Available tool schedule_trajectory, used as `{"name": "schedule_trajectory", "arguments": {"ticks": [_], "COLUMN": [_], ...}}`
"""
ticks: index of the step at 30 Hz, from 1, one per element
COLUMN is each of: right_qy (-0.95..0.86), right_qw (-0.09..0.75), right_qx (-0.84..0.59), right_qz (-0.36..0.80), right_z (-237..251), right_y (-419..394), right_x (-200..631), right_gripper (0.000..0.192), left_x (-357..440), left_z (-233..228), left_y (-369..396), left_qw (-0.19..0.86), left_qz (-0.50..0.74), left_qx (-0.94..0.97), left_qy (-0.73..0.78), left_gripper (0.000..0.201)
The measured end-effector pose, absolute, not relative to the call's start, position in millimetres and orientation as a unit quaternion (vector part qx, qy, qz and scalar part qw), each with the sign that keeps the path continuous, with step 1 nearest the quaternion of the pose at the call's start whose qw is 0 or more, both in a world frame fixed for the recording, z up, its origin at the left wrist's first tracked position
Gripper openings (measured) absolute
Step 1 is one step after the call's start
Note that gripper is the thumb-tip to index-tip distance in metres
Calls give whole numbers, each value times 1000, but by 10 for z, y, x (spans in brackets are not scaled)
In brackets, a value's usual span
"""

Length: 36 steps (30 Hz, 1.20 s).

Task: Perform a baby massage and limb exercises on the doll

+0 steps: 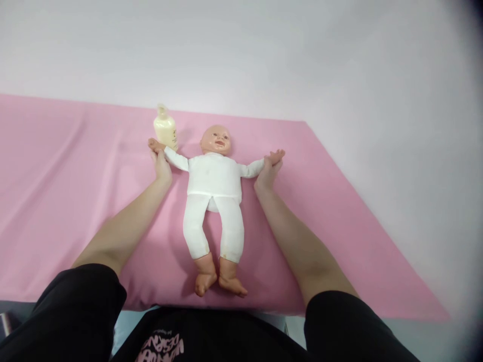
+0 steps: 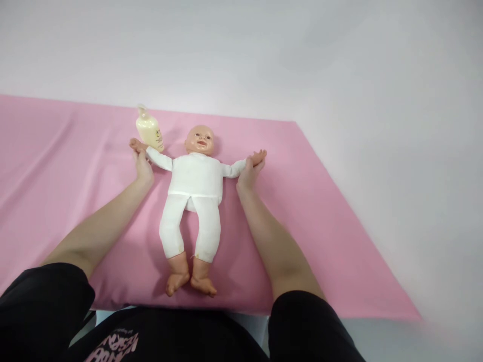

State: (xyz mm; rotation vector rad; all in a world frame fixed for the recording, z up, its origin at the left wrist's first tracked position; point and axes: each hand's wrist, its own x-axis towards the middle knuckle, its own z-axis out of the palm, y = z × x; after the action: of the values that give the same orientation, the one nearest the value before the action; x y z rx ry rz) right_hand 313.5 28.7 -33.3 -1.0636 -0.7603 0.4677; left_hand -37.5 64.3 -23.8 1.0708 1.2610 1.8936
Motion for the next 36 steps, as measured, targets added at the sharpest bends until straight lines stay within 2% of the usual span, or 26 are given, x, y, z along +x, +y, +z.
{"name": "schedule_trajectory", "arguments": {"ticks": [4, 9, 15, 21, 29, 32, 36], "right_qy": [-513, -663, -786, -831, -824, -781, -668], "right_qw": [731, 606, 444, 390, 400, 459, 595], "right_qx": [-430, -434, -428, -395, -398, -418, -426], "right_qz": [132, 71, 39, 36, 47, 71, 136], "right_z": [-209, -107, -59, 15, 1, -38, -76], "right_y": [154, -47, -124, -146, -145, -138, -76], "right_x": [3006, 2841, 2762, 2759, 2746, 2757, 2805], "right_gripper": [69, 73, 65, 61, 57, 57, 65], "left_x": [-260, -180, -102, -59, -61, -71, -145], "left_z": [-97, 5, 21, 14, 22, 38, -32], "left_y": [432, 242, 214, 207, 183, 166, 261], "left_qw": [228, 149, 95, 76, 65, 84, 154], "left_qz": [684, 547, 396, 342, 356, 419, 572], "left_qx": [569, 742, 836, 856, 851, 818, 706], "left_qy": [396, 358, 369, 379, 380, 385, 388], "left_gripper": [70, 68, 54, 50, 51, 56, 65]}}
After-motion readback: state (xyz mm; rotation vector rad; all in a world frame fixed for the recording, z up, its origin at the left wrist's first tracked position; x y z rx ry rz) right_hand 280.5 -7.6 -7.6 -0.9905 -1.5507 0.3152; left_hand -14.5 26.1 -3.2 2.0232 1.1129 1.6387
